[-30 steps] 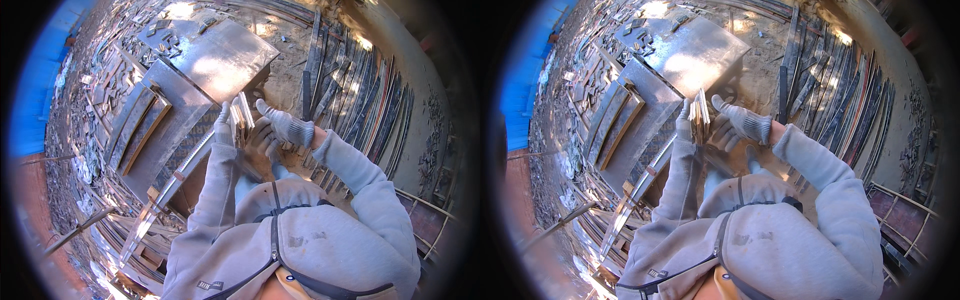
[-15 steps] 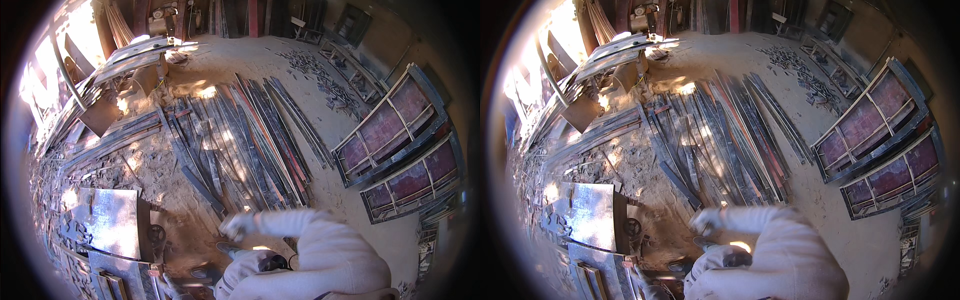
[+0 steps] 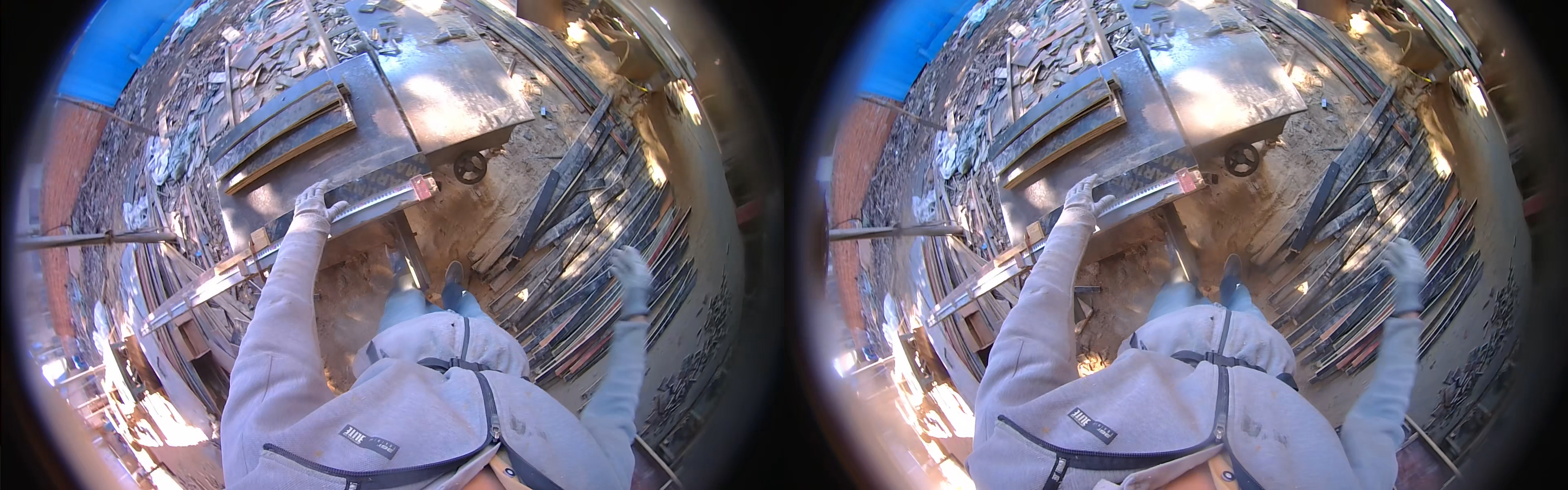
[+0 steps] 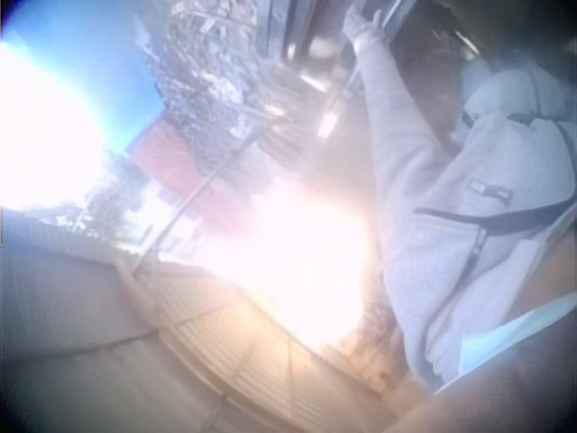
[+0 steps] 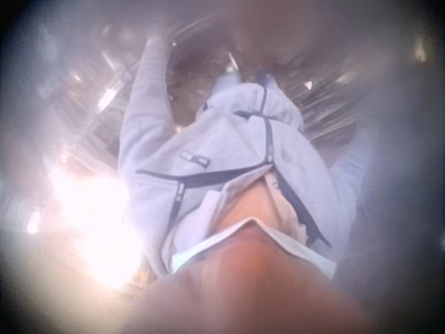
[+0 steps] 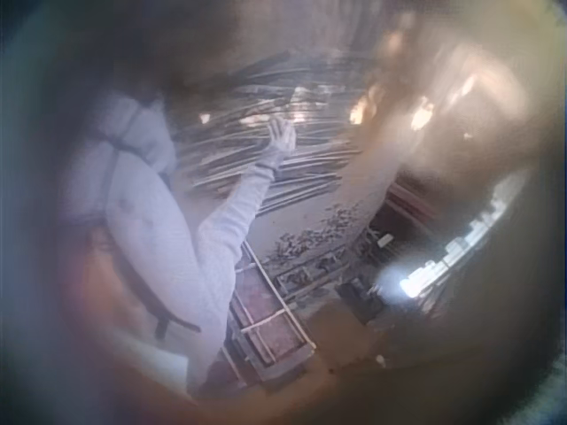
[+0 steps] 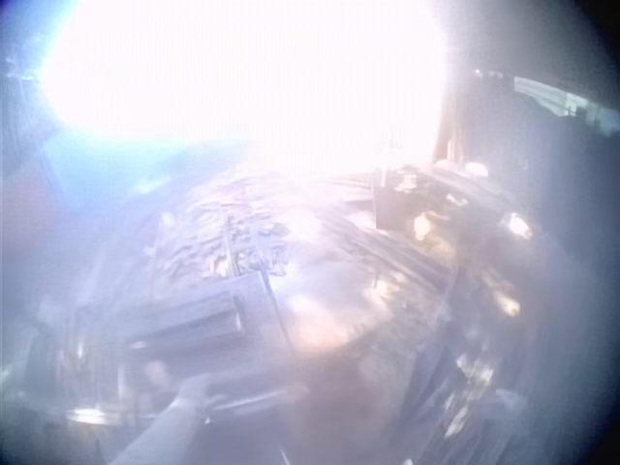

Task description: The person repeatedly picks up wooden planks from a pile, places them on a workbench, measures them with a folding ruler, and stacks them. The person handles planks of varying lengths and widths, aligning them on the bench before stacking.

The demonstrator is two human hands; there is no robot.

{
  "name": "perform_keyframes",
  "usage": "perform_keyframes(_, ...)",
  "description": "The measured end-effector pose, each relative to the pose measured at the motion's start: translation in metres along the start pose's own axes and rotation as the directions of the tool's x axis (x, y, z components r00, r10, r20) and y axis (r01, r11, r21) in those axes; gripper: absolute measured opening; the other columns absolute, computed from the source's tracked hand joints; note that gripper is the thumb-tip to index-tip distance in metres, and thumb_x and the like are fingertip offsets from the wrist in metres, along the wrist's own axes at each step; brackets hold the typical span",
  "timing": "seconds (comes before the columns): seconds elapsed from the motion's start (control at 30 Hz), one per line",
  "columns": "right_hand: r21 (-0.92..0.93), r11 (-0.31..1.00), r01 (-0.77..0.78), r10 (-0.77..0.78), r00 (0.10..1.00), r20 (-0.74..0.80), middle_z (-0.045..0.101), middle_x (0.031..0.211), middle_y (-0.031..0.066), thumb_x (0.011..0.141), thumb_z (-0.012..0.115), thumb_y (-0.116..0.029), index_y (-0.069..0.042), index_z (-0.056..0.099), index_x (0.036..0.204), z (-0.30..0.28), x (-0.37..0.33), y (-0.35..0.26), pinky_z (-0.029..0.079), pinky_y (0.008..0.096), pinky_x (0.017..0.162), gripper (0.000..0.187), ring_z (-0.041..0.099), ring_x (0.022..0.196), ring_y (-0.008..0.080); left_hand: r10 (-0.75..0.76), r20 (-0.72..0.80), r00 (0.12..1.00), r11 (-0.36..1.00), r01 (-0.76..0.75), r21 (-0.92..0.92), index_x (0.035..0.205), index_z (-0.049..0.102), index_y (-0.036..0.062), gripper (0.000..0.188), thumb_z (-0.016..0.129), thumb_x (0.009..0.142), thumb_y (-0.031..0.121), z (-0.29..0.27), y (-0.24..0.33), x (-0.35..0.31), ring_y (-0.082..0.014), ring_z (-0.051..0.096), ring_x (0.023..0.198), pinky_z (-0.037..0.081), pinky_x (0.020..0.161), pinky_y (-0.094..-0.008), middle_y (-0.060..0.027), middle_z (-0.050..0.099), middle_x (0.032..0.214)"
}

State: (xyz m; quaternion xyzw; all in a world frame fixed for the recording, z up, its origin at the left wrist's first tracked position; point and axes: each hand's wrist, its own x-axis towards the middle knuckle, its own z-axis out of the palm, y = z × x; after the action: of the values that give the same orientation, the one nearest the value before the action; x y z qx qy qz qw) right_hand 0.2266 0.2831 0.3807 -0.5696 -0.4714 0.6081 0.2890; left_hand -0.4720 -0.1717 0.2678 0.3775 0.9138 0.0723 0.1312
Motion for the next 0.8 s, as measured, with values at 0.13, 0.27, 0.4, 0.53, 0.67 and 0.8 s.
perform_keyframes(0.13,-0.27,0.949,0.163,-0.033,0.902,0.429,0.075,0.13,0.0137,0.107,0.067,-0.029,0.0,0.066,0.142,0.295,0.012,0.064,0.056,0.0357,0.103,0.045,0.071,0.12,0.0235,-0.079,0.14,0.987,0.997,0.077,0.016,0.154,0.056,0.0185,0.093,0.08,0.081,0.07,-0.009,-0.009,0.009,-0.0356,0.049,0.146,0.034,0.126,-0.0484,-0.0126,0.058,0.155)
perform_keyframes(0.27,-0.642,0.644,0.416,-0.087,0.874,0.479,0.069,0.143,0.0204,0.107,0.061,-0.041,0.001,0.065,0.142,0.5,0.049,0.092,0.047,0.0408,0.114,0.054,0.063,0.135,0.0341,-0.106,0.166,0.98,0.994,0.111,-0.022,0.152,0.058,0.0198,0.091,0.08,0.08,0.07,-0.017,-0.005,0.009,-0.0353,0.049,0.146,0.033,0.125,-0.049,-0.0115,0.059,0.151)
perform_keyframes(0.4,-0.737,0.494,0.462,0.042,0.833,0.551,0.068,0.139,0.0237,0.104,0.06,-0.049,-0.003,0.068,0.138,0.567,0.062,0.11,0.048,0.0463,0.112,0.058,0.061,0.134,0.0406,-0.069,0.122,0.99,0.989,0.084,-0.122,0.149,0.059,0.0156,0.092,0.08,0.078,0.071,-0.007,-0.013,0.003,-0.0387,0.048,0.143,0.033,0.123,-0.0505,-0.0142,0.06,0.147)
perform_keyframes(0.53,-0.644,0.622,0.444,-0.095,0.86,0.502,0.078,0.118,0.0198,0.097,0.071,-0.028,0.0,0.073,0.126,0.557,0.043,0.117,0.057,0.0421,0.095,0.041,0.075,0.105,0.0364,0.07,0.069,0.995,0.988,-0.06,-0.145,0.154,0.055,0.0108,0.122,0.07,0.066,0.093,0.004,-0.03,-0.002,-0.0442,0.049,0.139,0.032,0.122,-0.0572,-0.022,0.059,0.145)
perform_keyframes(0.67,-0.375,0.915,0.149,0.042,0.889,0.456,0.079,0.111,0.0117,0.092,0.081,-0.007,0.005,0.072,0.125,0.554,0.024,0.077,0.059,0.0325,0.088,0.036,0.074,0.101,0.0178,0.157,0.078,0.984,0.969,-0.139,-0.204,0.156,0.051,0.0068,0.141,0.068,0.052,0.101,0.0,-0.039,0.0,-0.0454,0.051,0.135,0.037,0.118,-0.0578,-0.0221,0.06,0.14)
perform_keyframes(0.8,-0.326,0.942,0.084,0.083,0.881,0.467,0.078,0.112,0.0107,0.093,0.082,-0.004,0.003,0.072,0.125,0.553,0.002,0.018,0.06,0.029,0.087,0.035,0.072,0.096,0.014,0.154,0.15,0.977,0.975,-0.125,-0.186,0.156,0.047,0.0085,0.118,0.093,0.061,0.062,-0.019,-0.035,0.013,-0.0397,0.056,0.128,0.042,0.115,-0.0493,-0.0196,0.06,0.133)
